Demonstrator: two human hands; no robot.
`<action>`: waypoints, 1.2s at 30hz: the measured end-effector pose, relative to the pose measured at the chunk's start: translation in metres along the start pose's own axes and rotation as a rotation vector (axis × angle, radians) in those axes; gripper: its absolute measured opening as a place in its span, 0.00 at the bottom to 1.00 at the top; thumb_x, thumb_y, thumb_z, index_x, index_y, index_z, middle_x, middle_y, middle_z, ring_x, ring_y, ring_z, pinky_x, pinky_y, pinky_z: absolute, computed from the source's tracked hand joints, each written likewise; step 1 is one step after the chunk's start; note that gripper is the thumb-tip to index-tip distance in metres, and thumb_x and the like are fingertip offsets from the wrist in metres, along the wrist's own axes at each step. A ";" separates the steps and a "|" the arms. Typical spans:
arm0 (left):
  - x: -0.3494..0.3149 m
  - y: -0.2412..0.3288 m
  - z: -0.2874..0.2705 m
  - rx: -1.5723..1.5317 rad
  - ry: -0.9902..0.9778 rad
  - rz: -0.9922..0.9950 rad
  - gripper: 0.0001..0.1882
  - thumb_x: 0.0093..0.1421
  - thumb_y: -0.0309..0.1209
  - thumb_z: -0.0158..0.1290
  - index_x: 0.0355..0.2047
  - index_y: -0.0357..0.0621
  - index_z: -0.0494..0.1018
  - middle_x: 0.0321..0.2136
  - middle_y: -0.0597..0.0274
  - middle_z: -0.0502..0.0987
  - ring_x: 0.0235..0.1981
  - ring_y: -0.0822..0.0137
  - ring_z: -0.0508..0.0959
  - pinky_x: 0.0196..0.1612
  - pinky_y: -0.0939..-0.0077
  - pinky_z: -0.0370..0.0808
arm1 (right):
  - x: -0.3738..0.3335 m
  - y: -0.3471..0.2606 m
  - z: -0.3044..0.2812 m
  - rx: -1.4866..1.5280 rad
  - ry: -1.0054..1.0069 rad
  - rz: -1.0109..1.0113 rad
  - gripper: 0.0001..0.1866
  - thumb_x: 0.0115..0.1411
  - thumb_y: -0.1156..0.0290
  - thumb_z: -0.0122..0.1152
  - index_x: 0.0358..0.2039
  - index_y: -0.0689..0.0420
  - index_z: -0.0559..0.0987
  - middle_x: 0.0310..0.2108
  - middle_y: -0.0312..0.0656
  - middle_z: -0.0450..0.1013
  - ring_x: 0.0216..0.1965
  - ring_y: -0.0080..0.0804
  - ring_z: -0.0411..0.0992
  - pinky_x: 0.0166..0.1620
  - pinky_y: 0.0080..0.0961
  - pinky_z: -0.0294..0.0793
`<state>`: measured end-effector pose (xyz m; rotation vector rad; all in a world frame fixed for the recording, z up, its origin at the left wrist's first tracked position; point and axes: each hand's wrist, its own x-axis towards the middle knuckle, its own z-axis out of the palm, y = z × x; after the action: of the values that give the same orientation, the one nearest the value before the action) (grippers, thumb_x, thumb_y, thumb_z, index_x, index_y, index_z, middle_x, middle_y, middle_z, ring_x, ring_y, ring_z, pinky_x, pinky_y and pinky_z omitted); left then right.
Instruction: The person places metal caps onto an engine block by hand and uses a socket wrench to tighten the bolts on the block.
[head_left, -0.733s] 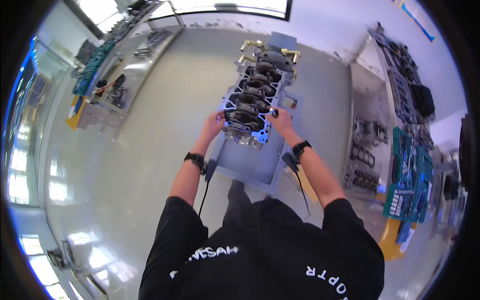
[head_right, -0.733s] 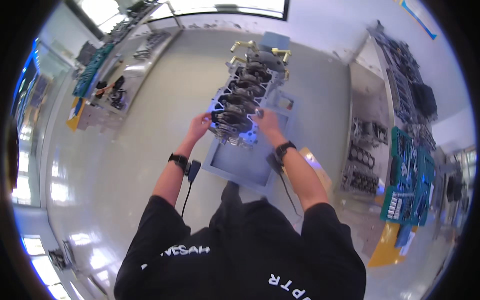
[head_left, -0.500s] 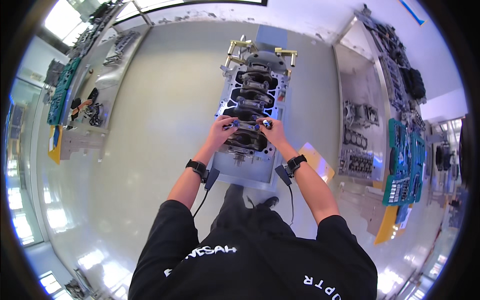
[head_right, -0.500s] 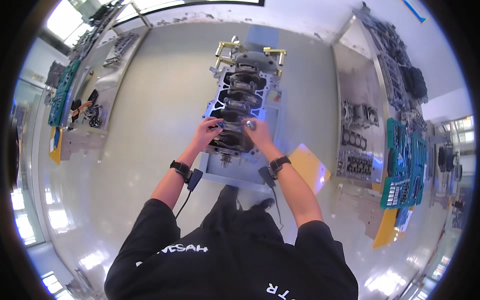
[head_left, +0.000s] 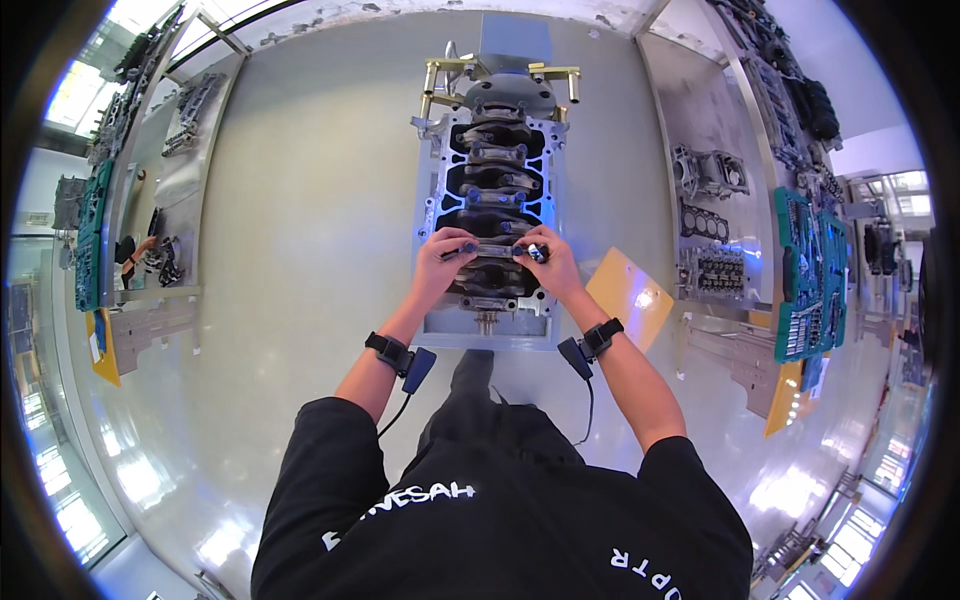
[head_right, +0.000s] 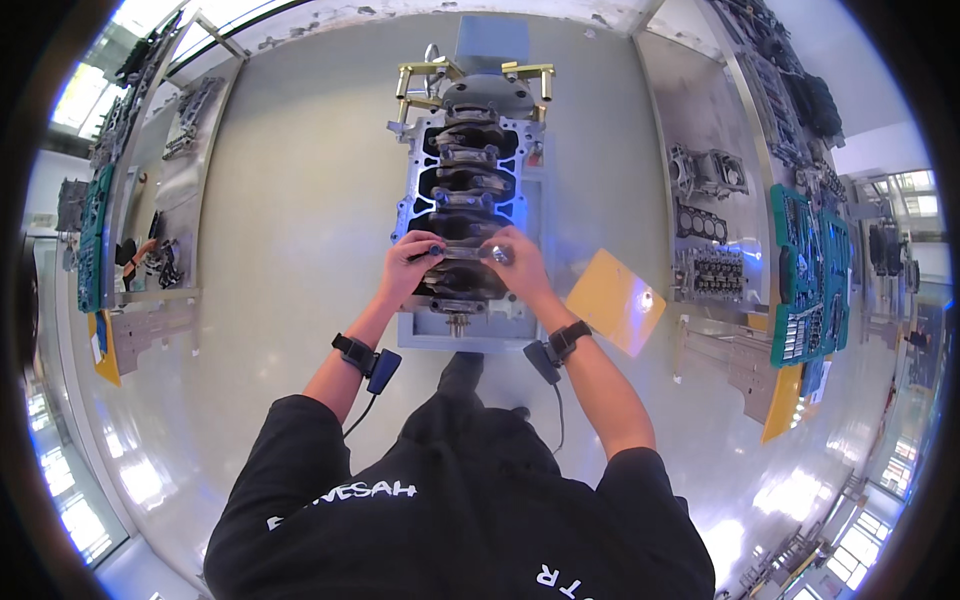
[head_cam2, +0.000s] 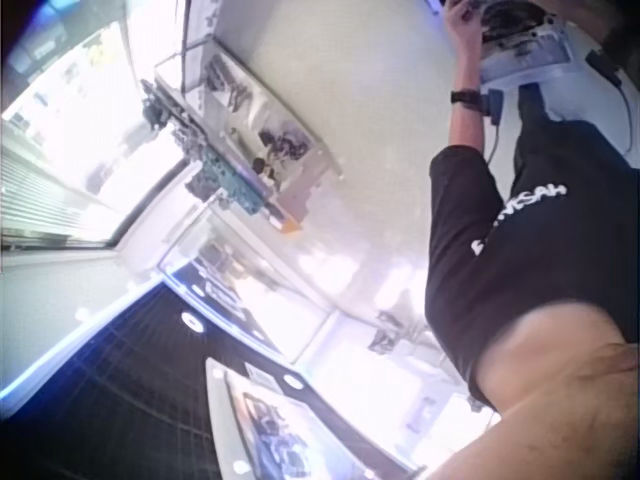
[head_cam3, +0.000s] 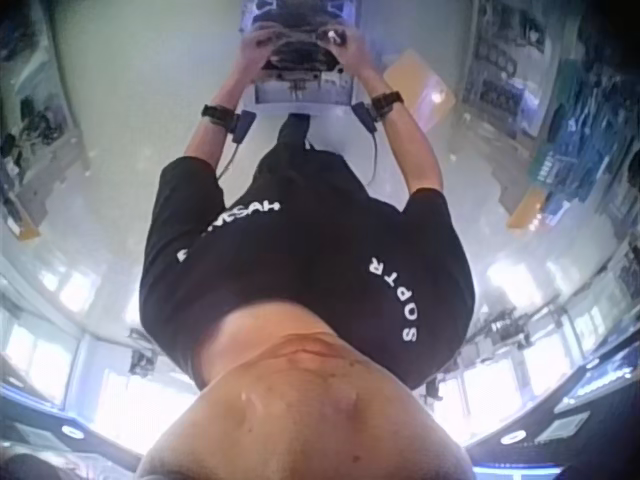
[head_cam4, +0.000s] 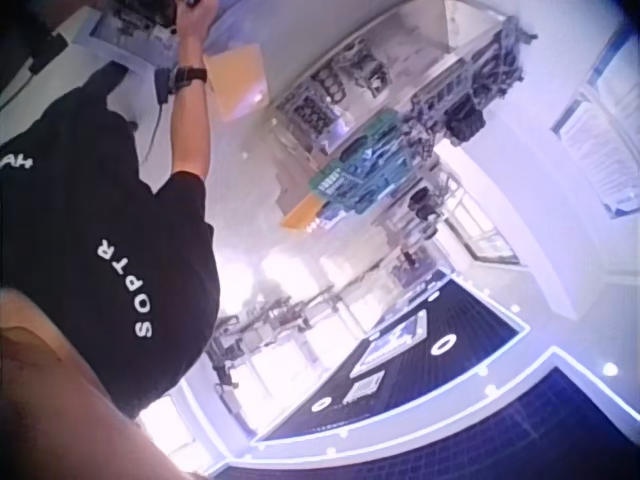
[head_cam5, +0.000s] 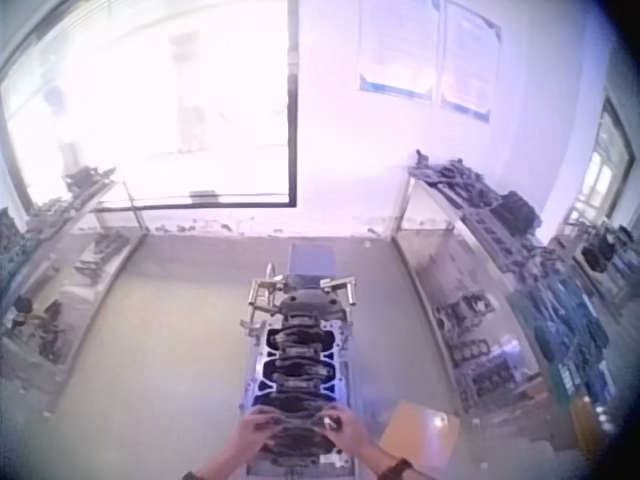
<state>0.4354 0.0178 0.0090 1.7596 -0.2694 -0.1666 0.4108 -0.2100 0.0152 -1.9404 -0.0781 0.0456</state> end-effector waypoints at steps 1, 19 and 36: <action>0.001 -0.001 0.001 -0.005 -0.003 -0.006 0.07 0.51 0.21 0.57 0.33 0.36 0.78 0.36 0.64 0.75 0.39 0.72 0.73 0.43 0.80 0.70 | 0.001 0.001 0.000 0.008 0.026 -0.087 0.11 0.45 0.78 0.66 0.31 0.60 0.78 0.31 0.38 0.69 0.34 0.33 0.69 0.36 0.24 0.68; 0.006 -0.006 0.004 -0.198 -0.133 -0.139 0.07 0.54 0.15 0.50 0.33 0.33 0.75 0.35 0.62 0.78 0.40 0.73 0.75 0.46 0.80 0.71 | 0.001 -0.061 -0.012 0.155 0.058 -0.126 0.10 0.49 0.83 0.60 0.33 0.63 0.74 0.34 0.40 0.73 0.35 0.30 0.71 0.40 0.22 0.68; 0.049 0.037 -0.024 0.292 -0.424 0.219 0.10 0.45 0.31 0.62 0.26 0.39 0.75 0.23 0.60 0.73 0.31 0.59 0.74 0.38 0.66 0.72 | -0.024 -0.066 -0.030 0.277 0.147 0.149 0.07 0.52 0.83 0.59 0.33 0.61 0.75 0.32 0.33 0.71 0.24 0.16 0.66 0.27 0.14 0.66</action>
<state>0.4860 0.0204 0.0517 1.9557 -0.8252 -0.3563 0.3865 -0.2162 0.0873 -1.6639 0.1634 0.0120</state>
